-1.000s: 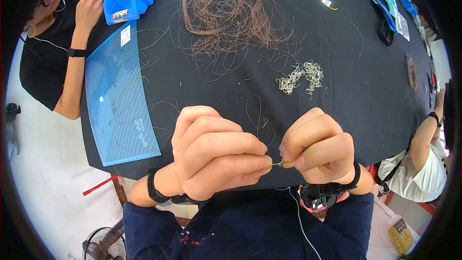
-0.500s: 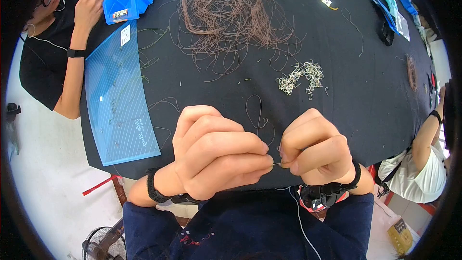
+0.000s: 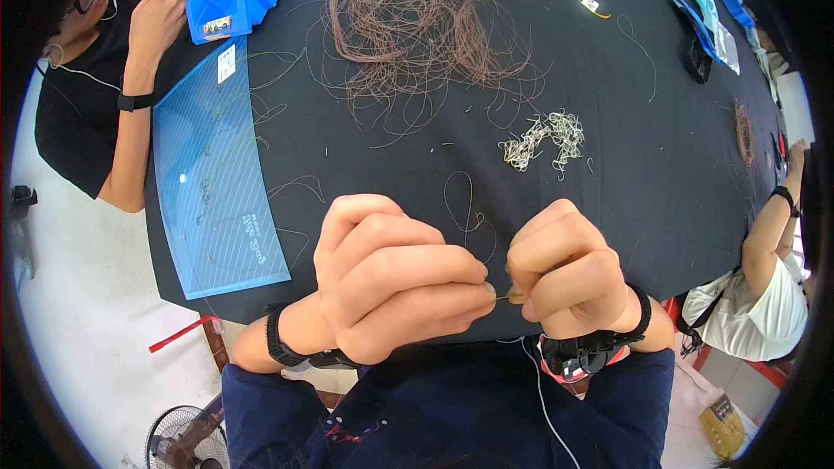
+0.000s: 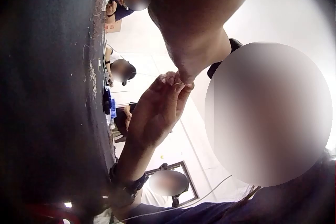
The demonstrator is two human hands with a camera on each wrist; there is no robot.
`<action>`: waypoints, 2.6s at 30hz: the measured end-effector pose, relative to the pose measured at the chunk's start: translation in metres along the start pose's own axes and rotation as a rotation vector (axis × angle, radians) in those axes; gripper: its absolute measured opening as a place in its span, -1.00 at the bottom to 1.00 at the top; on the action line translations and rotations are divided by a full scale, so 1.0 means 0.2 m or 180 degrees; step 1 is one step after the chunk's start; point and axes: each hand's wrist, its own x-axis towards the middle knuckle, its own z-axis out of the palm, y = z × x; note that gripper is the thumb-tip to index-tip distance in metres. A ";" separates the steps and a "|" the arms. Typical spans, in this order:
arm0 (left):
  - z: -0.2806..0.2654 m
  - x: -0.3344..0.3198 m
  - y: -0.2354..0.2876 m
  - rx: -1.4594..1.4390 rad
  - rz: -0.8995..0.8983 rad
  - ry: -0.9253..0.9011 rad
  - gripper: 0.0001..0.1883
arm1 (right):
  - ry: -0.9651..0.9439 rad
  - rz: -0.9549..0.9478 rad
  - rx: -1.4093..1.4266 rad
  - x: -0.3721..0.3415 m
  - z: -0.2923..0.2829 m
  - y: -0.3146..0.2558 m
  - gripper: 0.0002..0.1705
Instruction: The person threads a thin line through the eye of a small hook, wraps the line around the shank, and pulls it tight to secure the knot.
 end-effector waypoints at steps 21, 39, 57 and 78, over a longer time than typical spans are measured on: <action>-0.01 -0.01 0.01 0.0233 -0.0021 0.0130 -0.75 | 0.0012 0.0224 -0.0572 0.05 -0.03 -0.02 -0.67; 0.02 -0.02 0.00 0.0243 0.0029 0.0147 -0.71 | 0.0100 0.0151 -0.1044 0.04 -0.02 -0.03 -0.72; -0.02 0.04 -0.17 0.1590 -0.1051 -0.1071 -0.87 | 0.0654 0.0874 -0.1131 0.03 -0.03 0.02 -0.84; -0.01 0.10 -0.11 -0.0347 -0.0673 -0.0321 -0.73 | 0.0460 0.1358 -0.0125 0.01 -0.02 0.01 -0.65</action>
